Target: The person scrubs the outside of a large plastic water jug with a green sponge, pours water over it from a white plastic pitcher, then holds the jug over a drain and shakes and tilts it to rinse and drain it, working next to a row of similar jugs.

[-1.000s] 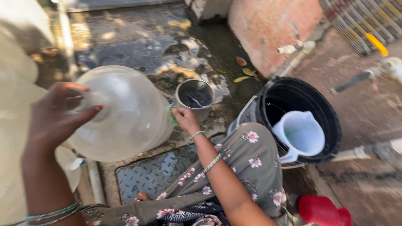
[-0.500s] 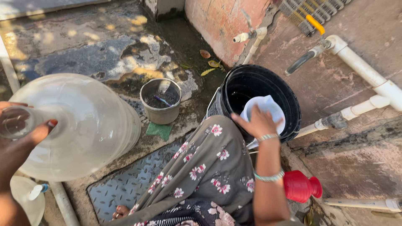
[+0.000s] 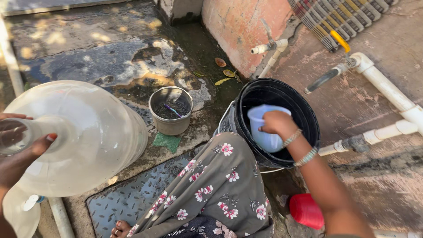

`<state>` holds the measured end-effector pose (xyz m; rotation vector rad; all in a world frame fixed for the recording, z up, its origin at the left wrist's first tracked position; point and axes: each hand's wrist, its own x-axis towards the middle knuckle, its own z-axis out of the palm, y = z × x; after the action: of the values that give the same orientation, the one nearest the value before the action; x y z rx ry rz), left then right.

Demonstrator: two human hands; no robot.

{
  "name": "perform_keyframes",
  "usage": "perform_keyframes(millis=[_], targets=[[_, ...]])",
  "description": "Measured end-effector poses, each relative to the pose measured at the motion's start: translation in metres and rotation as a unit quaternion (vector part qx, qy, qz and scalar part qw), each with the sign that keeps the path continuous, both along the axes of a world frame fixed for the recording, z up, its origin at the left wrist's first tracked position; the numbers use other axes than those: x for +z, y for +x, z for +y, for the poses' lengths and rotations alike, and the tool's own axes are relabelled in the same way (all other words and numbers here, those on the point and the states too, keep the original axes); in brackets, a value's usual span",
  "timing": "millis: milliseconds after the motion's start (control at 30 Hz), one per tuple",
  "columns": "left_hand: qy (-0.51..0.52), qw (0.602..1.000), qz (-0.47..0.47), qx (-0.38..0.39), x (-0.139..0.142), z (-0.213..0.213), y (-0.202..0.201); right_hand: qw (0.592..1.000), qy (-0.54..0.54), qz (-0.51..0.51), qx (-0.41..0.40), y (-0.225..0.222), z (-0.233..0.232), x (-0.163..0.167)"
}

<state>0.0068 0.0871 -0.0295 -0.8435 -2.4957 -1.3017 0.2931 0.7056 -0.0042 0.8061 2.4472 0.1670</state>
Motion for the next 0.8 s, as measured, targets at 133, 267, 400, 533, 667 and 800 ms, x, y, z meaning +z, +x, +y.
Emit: perform_keyframes(millis=[133, 267, 400, 533, 667, 800], targets=[[0.085, 0.996, -0.036, 0.001, 0.037, 0.014, 0.024, 0.989, -0.013, -0.147, 0.03, -0.041, 0.014, -0.091], [0.095, 0.995, -0.008, 0.003, 0.046, 0.021, 0.027, 0.993, -0.067, -0.096, 0.026, -0.05, 0.021, -0.144], [0.243, 0.967, -0.074, -0.021, 0.031, 0.037, 0.019, 0.997, -0.06, -0.02, 0.05, -0.056, 0.029, -0.137], [0.302, 0.951, -0.046, -0.048, 0.024, 0.062, 0.019, 0.992, -0.045, 0.102, 0.057, -0.023, 0.032, -0.088], [0.289, 0.956, -0.047, -0.02, 0.03, 0.082, 0.03, 0.966, -0.009, 0.258, 0.005, 0.017, 0.007, -0.018], [0.32, 0.942, -0.102, -0.008, 0.04, 0.083, 0.027, 0.926, 0.116, 0.348, 0.086, 0.024, -0.028, 0.06]])
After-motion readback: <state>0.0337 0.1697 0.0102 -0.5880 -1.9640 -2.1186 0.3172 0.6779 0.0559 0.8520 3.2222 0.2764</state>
